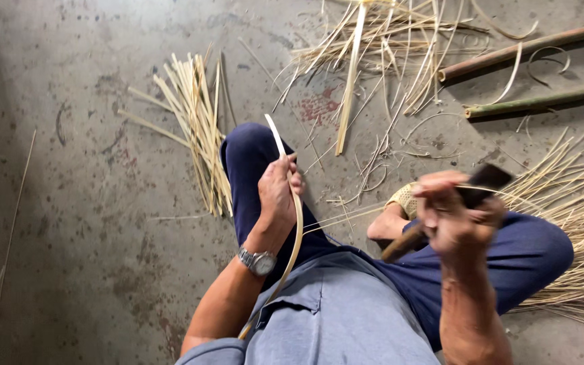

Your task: The person sits on the floor and uses a knife to split long bamboo strips into thinner slats. They repeatedly pick up strips, split them lengthwise, and place the finished slats into a pile on the floor.

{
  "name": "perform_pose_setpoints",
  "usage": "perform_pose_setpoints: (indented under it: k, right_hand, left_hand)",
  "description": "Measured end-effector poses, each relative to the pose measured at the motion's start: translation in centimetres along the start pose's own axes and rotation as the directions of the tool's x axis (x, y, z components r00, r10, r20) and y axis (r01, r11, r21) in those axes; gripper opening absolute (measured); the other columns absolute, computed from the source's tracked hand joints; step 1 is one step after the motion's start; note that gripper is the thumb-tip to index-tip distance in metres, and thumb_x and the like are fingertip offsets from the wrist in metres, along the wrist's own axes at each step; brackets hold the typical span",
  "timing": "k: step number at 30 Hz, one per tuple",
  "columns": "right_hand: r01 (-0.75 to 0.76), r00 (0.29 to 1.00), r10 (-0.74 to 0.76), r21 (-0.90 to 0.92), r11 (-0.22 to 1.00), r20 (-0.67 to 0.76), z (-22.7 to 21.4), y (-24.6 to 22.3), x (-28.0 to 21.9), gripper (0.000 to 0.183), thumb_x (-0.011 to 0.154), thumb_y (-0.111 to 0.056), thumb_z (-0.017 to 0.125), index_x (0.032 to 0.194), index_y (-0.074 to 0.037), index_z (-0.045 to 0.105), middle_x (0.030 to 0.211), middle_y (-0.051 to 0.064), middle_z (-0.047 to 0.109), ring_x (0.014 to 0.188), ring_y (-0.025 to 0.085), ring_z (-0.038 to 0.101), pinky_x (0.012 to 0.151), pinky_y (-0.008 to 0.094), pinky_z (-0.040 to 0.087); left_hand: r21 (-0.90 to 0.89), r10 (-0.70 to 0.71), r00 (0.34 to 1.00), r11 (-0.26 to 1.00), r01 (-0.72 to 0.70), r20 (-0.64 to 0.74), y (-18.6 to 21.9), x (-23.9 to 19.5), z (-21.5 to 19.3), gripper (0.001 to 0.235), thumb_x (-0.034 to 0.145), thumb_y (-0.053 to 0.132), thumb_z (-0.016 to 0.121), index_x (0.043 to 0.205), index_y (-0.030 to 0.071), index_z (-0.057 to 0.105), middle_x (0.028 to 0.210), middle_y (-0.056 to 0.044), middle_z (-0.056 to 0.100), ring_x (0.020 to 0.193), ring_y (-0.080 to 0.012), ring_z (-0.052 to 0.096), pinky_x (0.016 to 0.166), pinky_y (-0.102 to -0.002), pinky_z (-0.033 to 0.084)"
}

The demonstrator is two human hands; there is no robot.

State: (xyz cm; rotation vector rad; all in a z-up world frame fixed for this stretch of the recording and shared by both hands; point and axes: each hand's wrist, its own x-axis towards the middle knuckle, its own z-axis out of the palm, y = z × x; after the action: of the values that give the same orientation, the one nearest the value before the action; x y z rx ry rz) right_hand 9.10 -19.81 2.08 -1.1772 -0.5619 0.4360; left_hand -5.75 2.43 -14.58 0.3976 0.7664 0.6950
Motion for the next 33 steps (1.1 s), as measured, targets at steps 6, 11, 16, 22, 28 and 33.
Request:
perform_pose_setpoints:
  k: [6,11,16,22,28,33]
  right_hand:
    - [0.085,0.987,-0.062,0.147,0.985,-0.150,-4.8,-1.8,-1.7,0.010,0.109,-0.009,0.073,0.104,-0.001,0.072,0.088,0.019,0.069,0.049,0.010,0.049,0.042,0.021,0.036]
    - [0.097,0.963,-0.016,0.289,0.952,-0.270,-10.5,-2.9,-1.8,0.017,0.107,-0.012,0.077,0.103,0.001,0.066,0.090,0.017,0.066,0.050,0.009,0.046,0.041,0.019,0.034]
    - [0.025,0.962,0.037,0.223,0.974,-0.271,-13.6,-1.8,-1.2,0.029,0.099,-0.023,0.081,0.108,0.001,0.066,0.084,0.009,0.063,0.047,0.005,0.045,0.043,0.019,0.032]
    - [0.076,0.992,-0.125,-0.815,0.575,0.004,-10.7,3.6,2.8,0.030,0.102,-0.019,0.079,0.107,0.006,0.064,0.100,0.011,0.068,0.087,0.015,0.064,0.075,0.029,0.054]
    - [-0.528,0.769,0.626,-0.422,0.737,0.130,2.6,8.4,0.8,0.031,0.094,-0.023,0.071,0.121,-0.007,0.074,0.068,0.003,0.056,0.049,0.007,0.047,0.041,0.023,0.036]
    - [-0.574,0.730,0.546,-0.065,0.816,0.410,6.1,7.3,2.7,0.025,0.094,-0.018,0.076,0.106,0.004,0.073,0.060,-0.004,0.054,0.046,0.002,0.043,0.041,0.021,0.029]
  left_hand:
    - [-0.170,0.058,0.998,0.984,-0.062,-0.027,0.5,1.4,1.1,0.023,0.108,0.025,0.053,0.113,0.003,0.058,0.085,-0.001,0.052,0.057,-0.0089,0.048,0.046,-0.025,0.039]
    - [-0.155,0.186,0.979,0.968,-0.197,-0.086,2.3,3.8,3.4,0.022,0.107,0.025,0.052,0.113,0.005,0.058,0.089,-0.001,0.051,0.055,-0.0082,0.044,0.044,-0.025,0.036]
    - [-0.201,0.234,0.970,0.949,-0.242,-0.066,4.4,4.2,5.3,0.022,0.106,0.025,0.054,0.115,0.005,0.058,0.089,0.001,0.050,0.055,-0.0081,0.043,0.043,-0.024,0.035]
    - [-0.159,0.315,0.946,0.941,-0.300,0.076,6.3,3.6,8.9,0.022,0.106,0.026,0.058,0.114,0.006,0.057,0.090,0.000,0.052,0.052,-0.0088,0.043,0.041,-0.025,0.033]
    - [-0.104,0.374,0.914,0.927,-0.362,0.157,4.9,2.3,12.5,0.020,0.107,0.025,0.060,0.110,0.005,0.056,0.090,-0.002,0.053,0.052,-0.0088,0.044,0.038,-0.025,0.032]
    - [-0.152,0.436,0.884,0.898,-0.414,0.169,4.6,2.1,13.3,0.021,0.106,0.025,0.060,0.108,0.004,0.055,0.087,-0.003,0.053,0.050,-0.0081,0.043,0.037,-0.024,0.032]
